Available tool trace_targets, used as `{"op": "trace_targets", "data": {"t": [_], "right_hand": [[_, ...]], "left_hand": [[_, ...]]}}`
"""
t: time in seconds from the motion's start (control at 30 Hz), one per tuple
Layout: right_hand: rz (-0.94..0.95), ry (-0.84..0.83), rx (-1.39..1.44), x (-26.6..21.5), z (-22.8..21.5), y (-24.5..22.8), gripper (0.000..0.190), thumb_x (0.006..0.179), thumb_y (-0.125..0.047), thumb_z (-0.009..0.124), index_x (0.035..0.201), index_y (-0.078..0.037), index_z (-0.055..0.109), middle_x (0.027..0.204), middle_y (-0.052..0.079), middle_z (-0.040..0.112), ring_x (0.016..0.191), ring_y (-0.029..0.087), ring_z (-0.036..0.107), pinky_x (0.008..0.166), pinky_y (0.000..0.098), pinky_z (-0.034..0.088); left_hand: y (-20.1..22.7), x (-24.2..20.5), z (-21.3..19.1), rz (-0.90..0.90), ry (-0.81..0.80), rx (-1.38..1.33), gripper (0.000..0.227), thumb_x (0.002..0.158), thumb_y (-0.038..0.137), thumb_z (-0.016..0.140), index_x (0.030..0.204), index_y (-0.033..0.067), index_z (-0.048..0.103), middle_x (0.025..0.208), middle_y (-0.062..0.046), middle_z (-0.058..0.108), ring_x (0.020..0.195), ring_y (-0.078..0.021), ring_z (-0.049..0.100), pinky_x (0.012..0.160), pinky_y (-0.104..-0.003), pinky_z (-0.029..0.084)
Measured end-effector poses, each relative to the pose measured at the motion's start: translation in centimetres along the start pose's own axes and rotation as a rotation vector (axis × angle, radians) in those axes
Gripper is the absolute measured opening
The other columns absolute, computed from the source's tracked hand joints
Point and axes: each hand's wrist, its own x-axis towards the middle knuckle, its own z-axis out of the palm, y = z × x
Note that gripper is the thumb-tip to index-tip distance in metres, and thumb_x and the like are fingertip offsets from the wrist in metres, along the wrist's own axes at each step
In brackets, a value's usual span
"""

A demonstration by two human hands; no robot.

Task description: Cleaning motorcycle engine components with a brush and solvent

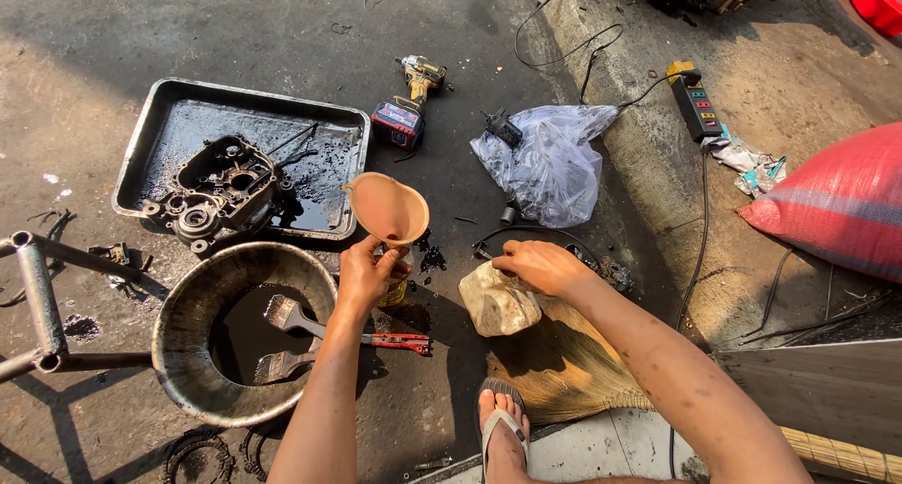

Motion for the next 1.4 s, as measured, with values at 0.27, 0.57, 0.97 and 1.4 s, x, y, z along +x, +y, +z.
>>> {"op": "trace_targets", "data": {"t": [0.27, 0.57, 0.97, 1.4], "right_hand": [[-0.153, 0.016, -0.096, -0.3, -1.7, -1.3, 0.013, 0.092, -0.008, 0.06, 0.095, -0.02, 0.067, 0.119, 0.004, 0.057, 0.106, 0.035, 0.061, 0.077, 0.0407, 0.061], [0.09, -0.041, 0.004, 0.0, 0.8, -0.2, 0.022, 0.088, -0.02, 0.065, 0.11, -0.021, 0.071, 0.11, 0.01, 0.061, 0.084, 0.041, 0.072, 0.075, 0.0504, 0.062], [0.216, -0.059, 0.005, 1.4, 4.4, -0.1, 0.05, 0.079, -0.012, 0.083, 0.121, -0.007, 0.057, 0.104, 0.018, 0.058, 0.088, 0.046, 0.071, 0.073, 0.0516, 0.062], [0.412, 0.125, -0.09, 1.2, 6.2, -2.4, 0.038, 0.099, -0.046, 0.055, 0.099, -0.008, 0.058, 0.082, 0.014, 0.067, 0.077, 0.037, 0.075, 0.067, 0.0467, 0.061]], "left_hand": [[-0.2, 0.0, 0.0, -0.026, -0.005, 0.011, 0.004, 0.087, 0.015, 0.078, 0.087, 0.0122, 0.076, 0.098, -0.009, 0.079, 0.099, -0.0346, 0.074, 0.083, -0.043, 0.057], [-0.5, 0.2, 0.4, -0.027, 0.007, 0.015, 0.003, 0.088, 0.016, 0.077, 0.09, 0.014, 0.077, 0.098, -0.009, 0.079, 0.096, -0.0357, 0.074, 0.083, -0.044, 0.057], [-1.7, 0.4, 0.4, -0.03, 0.027, 0.071, 0.003, 0.088, 0.019, 0.079, 0.09, 0.0185, 0.079, 0.09, -0.006, 0.079, 0.092, -0.0374, 0.073, 0.077, -0.045, 0.057], [-1.8, 0.4, -0.1, -0.028, 0.021, 0.037, 0.004, 0.089, 0.015, 0.077, 0.091, 0.0148, 0.081, 0.072, -0.01, 0.076, 0.076, -0.0293, 0.076, 0.071, -0.04, 0.058]]}}
